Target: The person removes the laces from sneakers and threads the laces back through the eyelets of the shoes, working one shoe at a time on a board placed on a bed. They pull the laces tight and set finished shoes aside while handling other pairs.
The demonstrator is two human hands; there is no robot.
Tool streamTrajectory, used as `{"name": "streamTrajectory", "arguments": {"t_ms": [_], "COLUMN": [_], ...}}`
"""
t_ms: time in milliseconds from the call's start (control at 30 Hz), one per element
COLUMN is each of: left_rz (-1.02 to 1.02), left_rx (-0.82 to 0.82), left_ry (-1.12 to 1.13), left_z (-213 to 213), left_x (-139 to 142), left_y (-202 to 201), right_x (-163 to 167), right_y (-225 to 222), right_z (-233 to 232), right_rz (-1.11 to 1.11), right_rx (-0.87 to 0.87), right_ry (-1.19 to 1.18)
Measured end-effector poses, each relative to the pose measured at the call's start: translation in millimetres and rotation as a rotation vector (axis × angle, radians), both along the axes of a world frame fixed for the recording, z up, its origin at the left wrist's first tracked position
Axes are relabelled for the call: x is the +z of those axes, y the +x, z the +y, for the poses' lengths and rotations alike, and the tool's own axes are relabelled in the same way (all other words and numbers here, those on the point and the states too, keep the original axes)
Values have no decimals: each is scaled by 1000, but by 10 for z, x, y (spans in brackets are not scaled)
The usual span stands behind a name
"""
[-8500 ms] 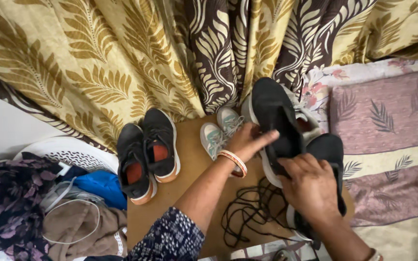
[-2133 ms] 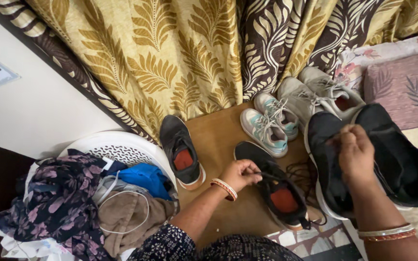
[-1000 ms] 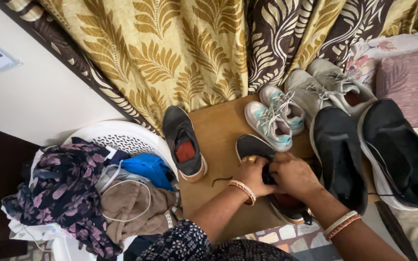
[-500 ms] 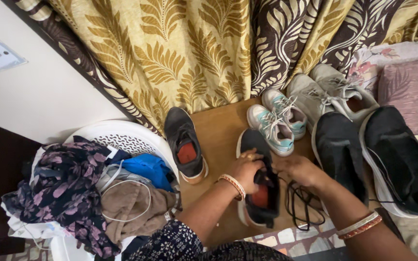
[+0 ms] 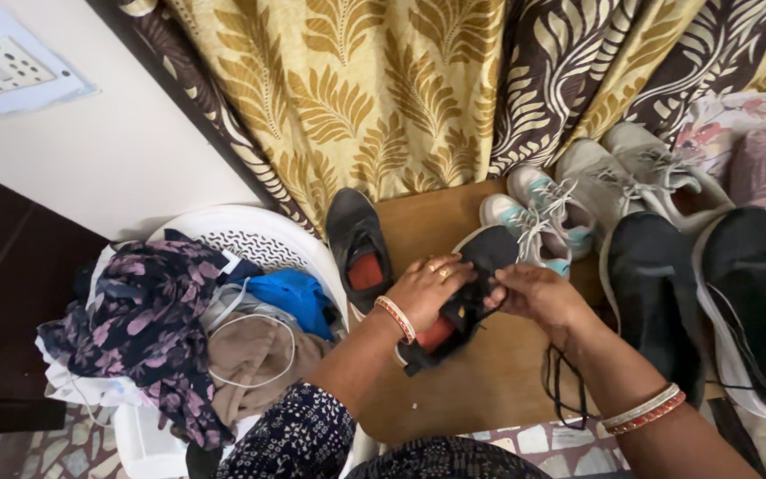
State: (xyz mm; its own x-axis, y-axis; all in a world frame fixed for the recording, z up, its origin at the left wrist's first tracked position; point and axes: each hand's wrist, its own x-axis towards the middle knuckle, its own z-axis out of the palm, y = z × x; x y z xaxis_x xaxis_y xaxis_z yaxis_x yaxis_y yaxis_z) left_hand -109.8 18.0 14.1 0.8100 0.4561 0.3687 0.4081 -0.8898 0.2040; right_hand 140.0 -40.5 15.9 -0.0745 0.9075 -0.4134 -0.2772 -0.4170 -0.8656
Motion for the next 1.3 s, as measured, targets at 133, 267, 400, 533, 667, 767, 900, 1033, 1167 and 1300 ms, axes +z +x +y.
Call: {"name": "streamTrajectory", "arguments": {"t_ms": [133,267,400,533,667,767,900,1033,1167,1300], "left_rz": [-106,-263,-253,-246,-313,-300,-280,-349,-455,-718], "left_rx": [106,285,367,320,365,460,499,378,489,602], "left_ry": [-69,-67,-90,-343,-458,-695,-696,-683,-863,-1180], "left_z": [-282,-637,-645,-526,-451,-446,-430,-305,-226,-216], "left_x": [151,249,162,-64,-189,-204,-293,-485,-602,-561], "left_y": [-48,-9,77,171,227,224,282,234,-18,-80], "right_x": [54,78,74,41,50,50,-8,-59,-114,-165], "right_y": [-165,-308,-375,-371,-269,-282,-460,-561,-565,-546], "right_z": [17,44,89,102,-32,-197,-357,-417,-486,-528], "right_rz": [-41,-73,-117,-204,-838,-1066,-1366,-1237,-1139,-1232], "right_rx": [-20,-11,6,28,8,153,369,441,358,351], "right_ry": [-54,-37,-29,82,284,78,94,-92,-134,-2]}}
